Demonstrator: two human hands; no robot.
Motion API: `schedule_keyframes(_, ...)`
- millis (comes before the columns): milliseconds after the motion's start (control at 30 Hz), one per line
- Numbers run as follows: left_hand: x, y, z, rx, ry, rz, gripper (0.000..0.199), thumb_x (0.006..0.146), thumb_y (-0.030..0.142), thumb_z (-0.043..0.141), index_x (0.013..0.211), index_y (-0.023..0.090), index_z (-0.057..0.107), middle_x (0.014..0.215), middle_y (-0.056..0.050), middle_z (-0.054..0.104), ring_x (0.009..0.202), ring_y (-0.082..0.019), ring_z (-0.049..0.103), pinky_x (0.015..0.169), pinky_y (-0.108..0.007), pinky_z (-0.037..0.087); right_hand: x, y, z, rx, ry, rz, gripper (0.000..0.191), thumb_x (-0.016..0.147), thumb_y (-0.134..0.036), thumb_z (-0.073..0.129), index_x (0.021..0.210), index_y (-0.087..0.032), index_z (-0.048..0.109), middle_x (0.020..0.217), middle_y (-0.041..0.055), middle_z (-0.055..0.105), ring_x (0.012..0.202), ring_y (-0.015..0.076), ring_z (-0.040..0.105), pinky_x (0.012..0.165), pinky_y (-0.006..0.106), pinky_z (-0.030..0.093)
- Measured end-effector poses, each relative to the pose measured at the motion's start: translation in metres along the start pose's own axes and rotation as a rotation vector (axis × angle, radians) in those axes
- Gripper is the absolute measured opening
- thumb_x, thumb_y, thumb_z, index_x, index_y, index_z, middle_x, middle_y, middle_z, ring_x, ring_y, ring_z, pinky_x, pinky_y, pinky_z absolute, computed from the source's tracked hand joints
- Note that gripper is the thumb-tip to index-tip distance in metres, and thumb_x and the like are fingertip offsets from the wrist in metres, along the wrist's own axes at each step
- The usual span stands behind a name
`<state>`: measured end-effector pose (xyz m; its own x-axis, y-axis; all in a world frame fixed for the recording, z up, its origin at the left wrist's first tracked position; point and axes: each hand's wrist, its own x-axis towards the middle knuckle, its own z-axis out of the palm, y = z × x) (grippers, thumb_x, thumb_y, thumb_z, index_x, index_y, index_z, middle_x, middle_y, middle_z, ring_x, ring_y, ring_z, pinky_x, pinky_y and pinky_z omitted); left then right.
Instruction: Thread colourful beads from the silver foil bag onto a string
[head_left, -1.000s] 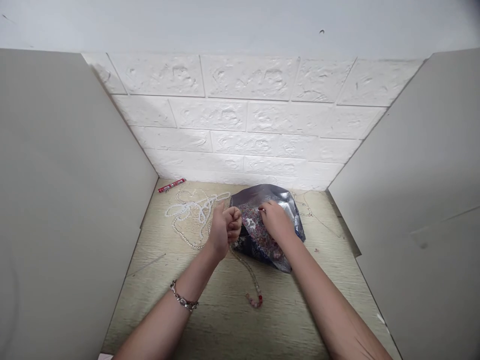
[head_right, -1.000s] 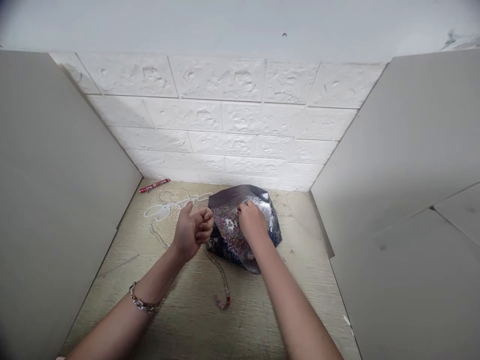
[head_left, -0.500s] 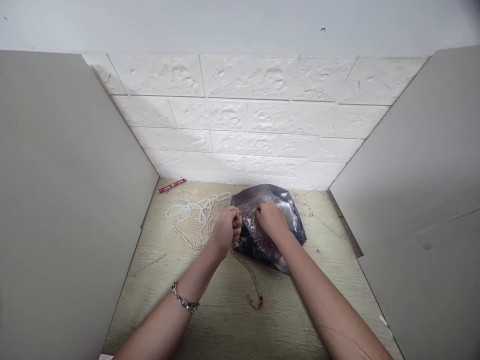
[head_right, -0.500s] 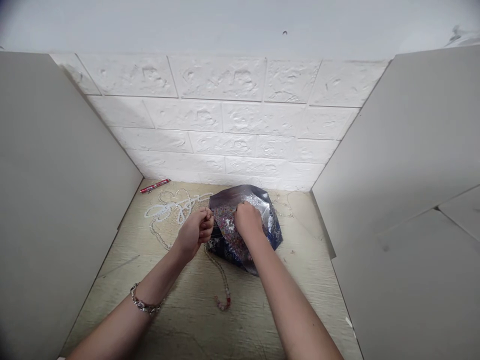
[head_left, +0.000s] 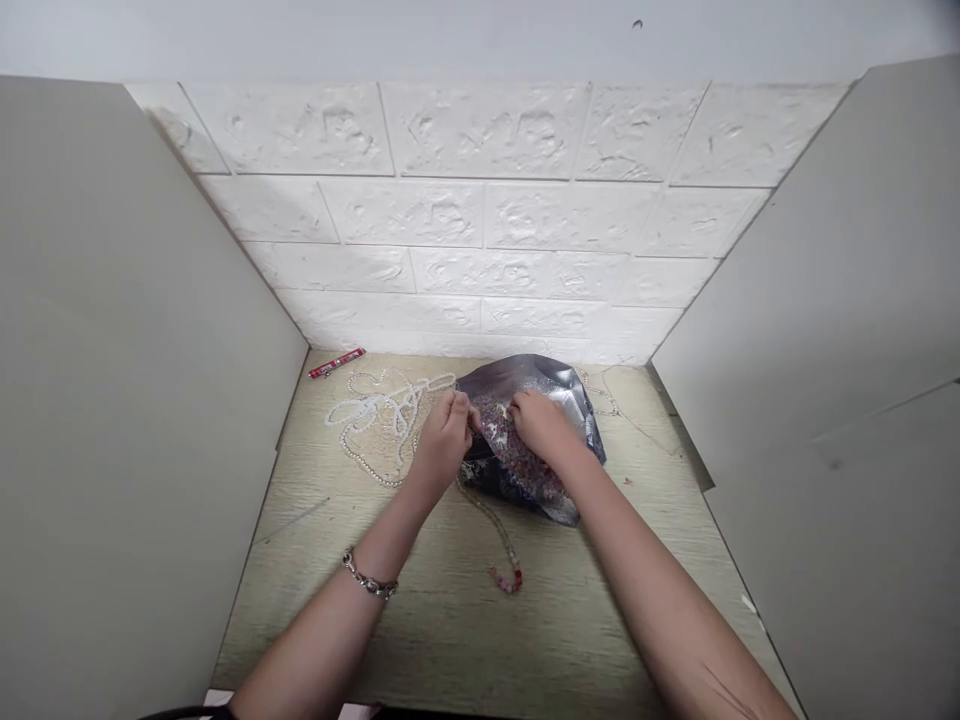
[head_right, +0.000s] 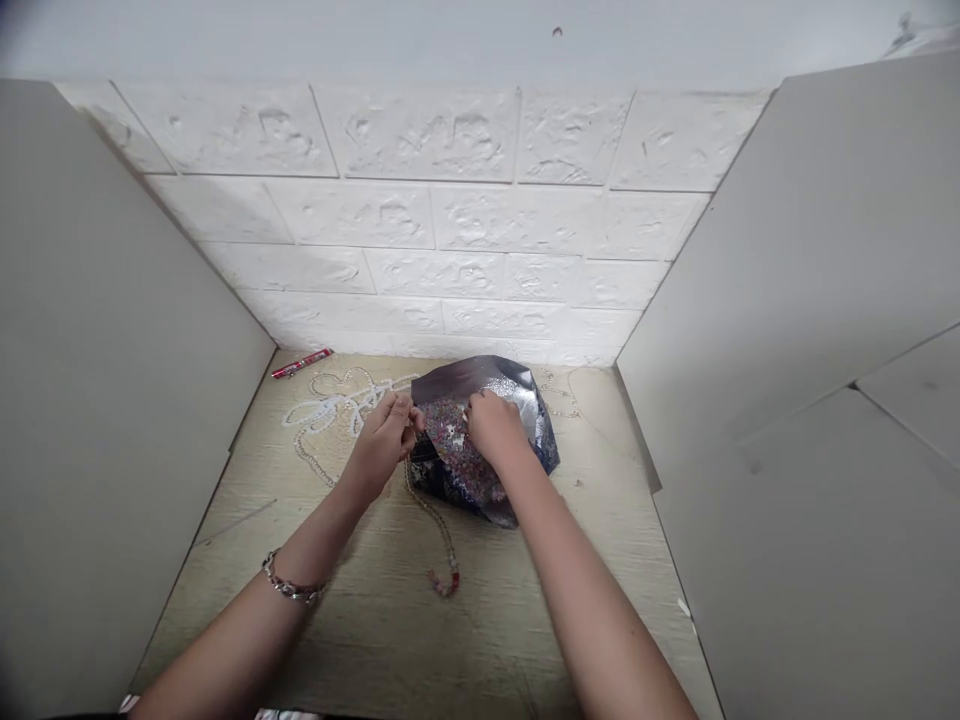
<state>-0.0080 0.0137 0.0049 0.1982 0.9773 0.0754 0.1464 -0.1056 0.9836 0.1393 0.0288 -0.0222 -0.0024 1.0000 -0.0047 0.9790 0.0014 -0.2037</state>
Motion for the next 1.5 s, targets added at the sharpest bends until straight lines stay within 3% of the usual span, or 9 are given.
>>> schedule_keyframes(100,-0.003,0.001,-0.003,0.431,-0.082,0.217,0.027,0.084,0.033,0.029,0.072,0.018,0.047,0.065,-0.001,0.053,0.057,-0.011,0.046,0.054,-0.023,0.033,-0.005,0.006,-0.007,0.053,-0.022,0.059,0.040,0.086,-0.035,0.023,0.085,-0.015,0.058,0.090,0.0108,0.058,0.085,0.0201,0.053,0.072,0.030,0.034)
schedule_keyframes(233,-0.003,0.000,-0.008,0.699,-0.202,0.235,0.027,0.085,0.033,0.027,0.070,0.018,0.044,0.056,0.001,0.050,0.053,-0.013,0.047,0.055,-0.025,0.032,-0.014,0.018,-0.015,0.146,-0.023,0.157,0.047,0.085,-0.039,0.019,0.078,-0.015,0.059,0.080,0.0104,0.060,0.075,0.0183,0.052,0.063,0.026,0.032)
schedule_keyframes(367,-0.001,0.001,-0.011,0.733,-0.250,0.233,0.027,0.086,0.034,0.025,0.070,0.019,0.041,0.052,0.002,0.047,0.050,-0.013,0.047,0.052,-0.024,0.031,-0.022,0.029,-0.019,0.173,0.026,0.131,0.027,0.080,-0.028,0.032,0.074,-0.015,0.056,0.080,0.0075,0.059,0.071,0.0154,0.050,0.059,0.024,0.030)
schedule_keyframes(467,0.000,0.002,-0.012,0.735,-0.259,0.237,0.027,0.086,0.034,0.025,0.068,0.019,0.040,0.051,0.002,0.046,0.050,-0.013,0.047,0.052,-0.023,0.031,-0.026,0.031,-0.019,0.216,-0.008,0.042,0.016,0.076,-0.021,0.038,0.073,-0.017,0.053,0.077,0.0038,0.058,0.069,0.0128,0.049,0.059,0.022,0.030)
schedule_keyframes(667,-0.001,0.002,-0.011,0.766,-0.255,0.252,0.028,0.086,0.034,0.024,0.068,0.019,0.039,0.053,0.001,0.047,0.051,-0.014,0.047,0.052,-0.024,0.031,-0.028,0.024,-0.012,0.184,-0.074,-0.014,0.027,0.082,-0.030,0.030,0.075,-0.016,0.052,0.074,0.0064,0.057,0.065,0.0138,0.046,0.057,0.023,0.029)
schedule_keyframes(867,-0.001,0.002,-0.011,0.790,-0.236,0.223,0.025,0.086,0.033,0.024,0.071,0.019,0.039,0.053,0.001,0.047,0.053,-0.015,0.049,0.053,-0.025,0.031,-0.025,0.022,-0.007,0.167,-0.072,-0.137,0.019,0.077,-0.021,0.040,0.074,-0.018,0.058,0.077,0.0037,0.059,0.071,0.0137,0.050,0.061,0.023,0.031)
schedule_keyframes(1200,-0.002,-0.001,-0.008,0.667,-0.192,0.247,0.026,0.086,0.032,0.026,0.072,0.018,0.043,0.059,0.000,0.052,0.055,-0.013,0.048,0.057,-0.025,0.033,-0.023,0.018,-0.001,0.175,-0.114,-0.144,0.020,0.075,-0.017,0.043,0.073,-0.018,0.063,0.077,0.0056,0.062,0.074,0.0147,0.053,0.069,0.025,0.035)
schedule_keyframes(1367,-0.004,0.002,-0.004,0.427,-0.109,0.262,0.025,0.085,0.033,0.029,0.069,0.018,0.042,0.057,0.002,0.044,0.053,-0.010,0.043,0.054,-0.022,0.032,-0.034,0.013,-0.016,0.616,0.060,-0.083,0.017,0.074,-0.024,0.048,0.079,-0.019,0.063,0.082,0.0017,0.063,0.076,0.0131,0.053,0.072,0.025,0.037)
schedule_keyframes(1500,-0.007,0.000,0.000,0.257,-0.082,0.234,0.025,0.082,0.038,0.035,0.066,0.018,0.037,0.051,0.005,0.033,0.047,-0.008,0.033,0.048,-0.021,0.029,-0.048,0.006,-0.019,1.207,0.081,0.072,0.024,0.068,-0.038,0.055,0.080,-0.018,0.062,0.066,-0.0004,0.057,0.056,0.0097,0.047,0.056,0.024,0.037)
